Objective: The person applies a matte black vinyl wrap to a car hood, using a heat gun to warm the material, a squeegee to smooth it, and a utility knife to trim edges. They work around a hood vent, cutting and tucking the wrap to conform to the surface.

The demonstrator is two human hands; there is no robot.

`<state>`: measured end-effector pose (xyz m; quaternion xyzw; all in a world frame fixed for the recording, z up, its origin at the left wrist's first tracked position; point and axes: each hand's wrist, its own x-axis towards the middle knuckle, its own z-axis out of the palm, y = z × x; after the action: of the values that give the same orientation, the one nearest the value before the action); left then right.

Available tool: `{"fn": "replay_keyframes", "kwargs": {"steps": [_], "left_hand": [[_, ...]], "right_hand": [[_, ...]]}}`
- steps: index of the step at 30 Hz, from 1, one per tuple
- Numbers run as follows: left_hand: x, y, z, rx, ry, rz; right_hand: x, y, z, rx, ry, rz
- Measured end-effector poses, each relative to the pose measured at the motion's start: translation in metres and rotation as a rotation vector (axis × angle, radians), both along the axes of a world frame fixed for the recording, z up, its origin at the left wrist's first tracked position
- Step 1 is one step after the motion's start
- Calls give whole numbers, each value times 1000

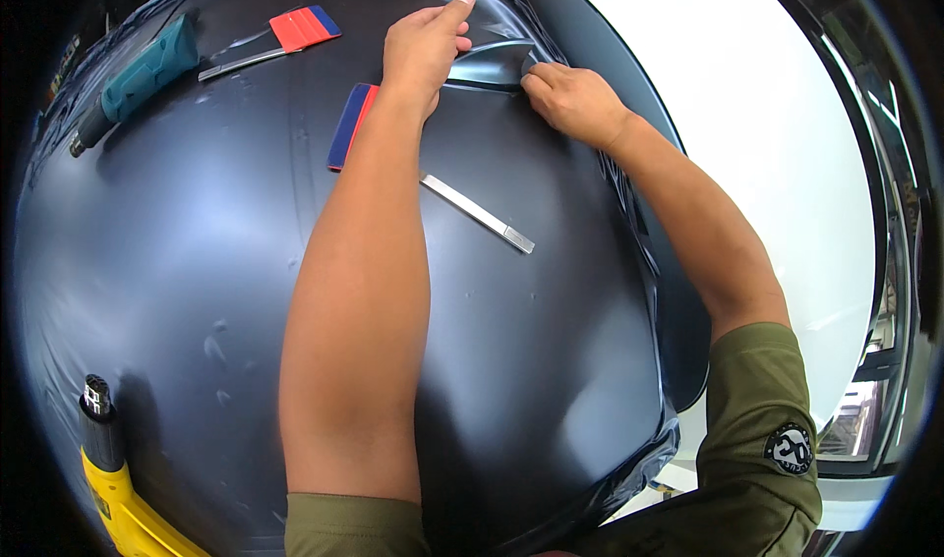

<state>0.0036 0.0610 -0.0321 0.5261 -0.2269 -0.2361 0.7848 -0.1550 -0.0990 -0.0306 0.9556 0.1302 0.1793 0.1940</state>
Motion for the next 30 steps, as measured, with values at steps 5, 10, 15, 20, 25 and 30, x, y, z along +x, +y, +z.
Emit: {"fn": "replay_keyframes", "kwargs": {"steps": [5,10,15,20,25,30], "left_hand": [[1,0,1,36,-12,13],[0,-1,0,52,-35,30],[5,-2,-5,43,-61,22],[9,-6,-9,46,-95,-5],[9,-12,-10,-75,10,-61],[14,-10,-13,-41,-48,-31]], "right_hand": [[6,-2,11,3,78,42],[5,-2,5,77,11,43],[6,1,12,15,96,38],[9,1,12,-9,110,18],[8,-5,3,103,68,-58],[3,0,-1,203,0,-96]]}}
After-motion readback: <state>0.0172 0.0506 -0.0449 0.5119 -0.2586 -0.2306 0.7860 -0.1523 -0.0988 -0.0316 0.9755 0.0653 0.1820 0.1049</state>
